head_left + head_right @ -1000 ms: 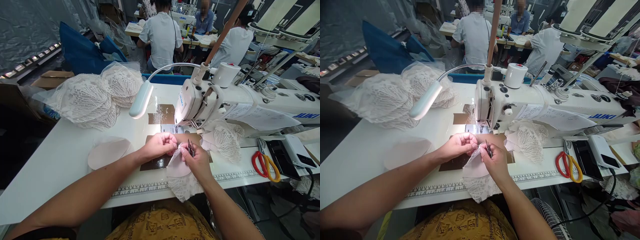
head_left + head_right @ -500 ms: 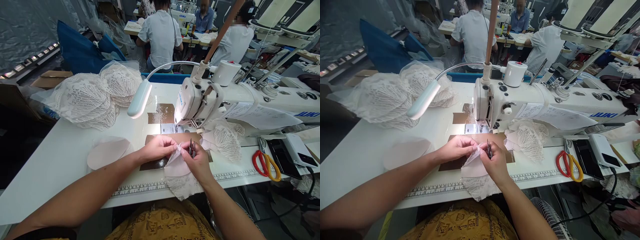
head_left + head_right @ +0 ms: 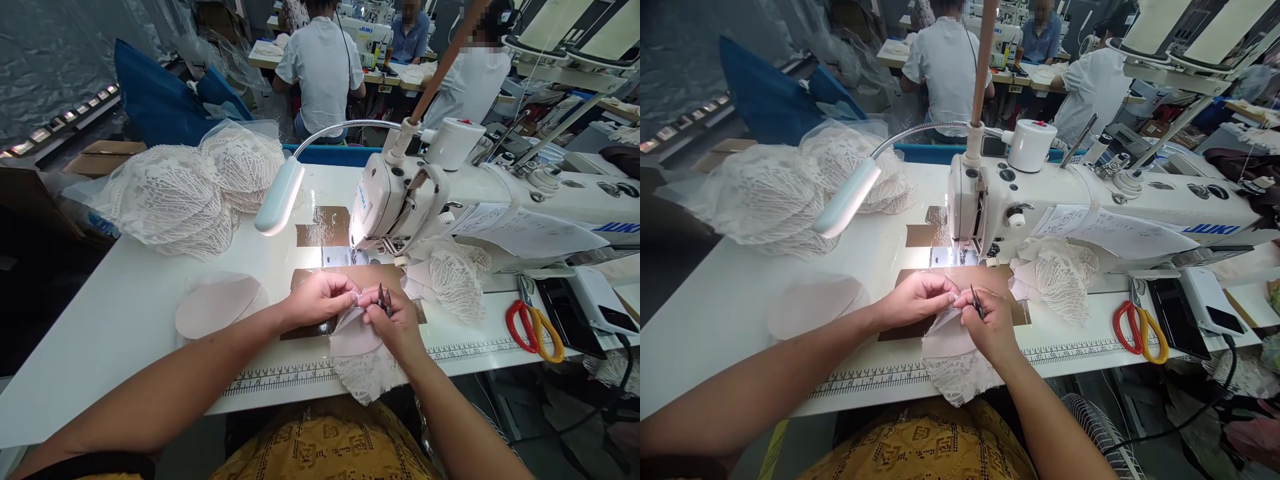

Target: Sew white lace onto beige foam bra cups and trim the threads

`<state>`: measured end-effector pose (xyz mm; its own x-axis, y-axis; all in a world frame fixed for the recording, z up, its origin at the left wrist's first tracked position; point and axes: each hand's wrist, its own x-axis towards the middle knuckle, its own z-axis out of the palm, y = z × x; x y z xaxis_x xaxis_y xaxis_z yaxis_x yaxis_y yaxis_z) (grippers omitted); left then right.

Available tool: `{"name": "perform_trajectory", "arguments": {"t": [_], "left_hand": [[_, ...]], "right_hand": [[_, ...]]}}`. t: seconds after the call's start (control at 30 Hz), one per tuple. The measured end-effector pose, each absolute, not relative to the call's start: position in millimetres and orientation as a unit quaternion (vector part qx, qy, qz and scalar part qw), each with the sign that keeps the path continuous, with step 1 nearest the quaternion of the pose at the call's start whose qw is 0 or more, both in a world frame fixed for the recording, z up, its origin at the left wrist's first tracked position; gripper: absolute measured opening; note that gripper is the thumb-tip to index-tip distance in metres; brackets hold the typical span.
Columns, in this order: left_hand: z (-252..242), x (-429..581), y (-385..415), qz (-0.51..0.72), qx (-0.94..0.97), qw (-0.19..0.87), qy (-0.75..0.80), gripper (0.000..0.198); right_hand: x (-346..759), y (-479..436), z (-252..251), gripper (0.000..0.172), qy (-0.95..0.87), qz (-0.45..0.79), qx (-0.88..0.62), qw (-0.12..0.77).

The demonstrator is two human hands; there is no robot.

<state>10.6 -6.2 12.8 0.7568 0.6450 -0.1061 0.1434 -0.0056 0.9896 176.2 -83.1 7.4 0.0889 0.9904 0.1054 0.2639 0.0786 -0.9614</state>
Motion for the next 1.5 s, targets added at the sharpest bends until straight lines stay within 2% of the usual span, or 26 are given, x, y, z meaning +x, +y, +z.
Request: {"name": "perform_trajectory", "arguments": {"t": [0.07,0.2,0.33,0.57,0.73,0.9,1.03,1.13,1.37,1.5], "left_hand": [[12,11,-7,0.200,0.692,0.627,0.296,0.026],[11,10,-8,0.207,0.705,0.608,0.301,0.029],[14,9,-6,0.210,0.695,0.622,0.291,0.029],[15,6,0,0.143,0.707,0.638,0.268,0.029],[12,3,4,0.152,0.681,0.677,0.234,0.031],[11,6,7,0.207,0.674,0.688,0.170,0.020],[10,9,6,0.236,0.635,0.724,0.134,0.015],[9,8,6,0.238,0.628,0.729,0.137,0.012],[12,2,13,0.265,0.669,0.672,0.171,0.013],[11,-1,17,0.279,0.701,0.627,0.192,0.019]], "right_hand": [[175,-83,9,0.010,-0.571,0.356,-0.574,0.467],[172,-82,8,0.018,-0.547,0.361,-0.607,0.449],[175,-83,7,0.014,-0.502,0.397,-0.623,0.449],[177,-83,14,0.011,-0.516,0.348,-0.653,0.432],[176,-82,15,0.008,-0.520,0.324,-0.657,0.438],[175,-79,12,0.009,-0.472,0.389,-0.655,0.444],[175,-76,6,0.020,-0.390,0.494,-0.617,0.474],[176,-75,4,0.027,-0.362,0.525,-0.609,0.471],[179,-77,23,0.018,-0.514,0.383,-0.657,0.397],[184,-85,21,0.035,-0.607,0.263,-0.635,0.399]]}}
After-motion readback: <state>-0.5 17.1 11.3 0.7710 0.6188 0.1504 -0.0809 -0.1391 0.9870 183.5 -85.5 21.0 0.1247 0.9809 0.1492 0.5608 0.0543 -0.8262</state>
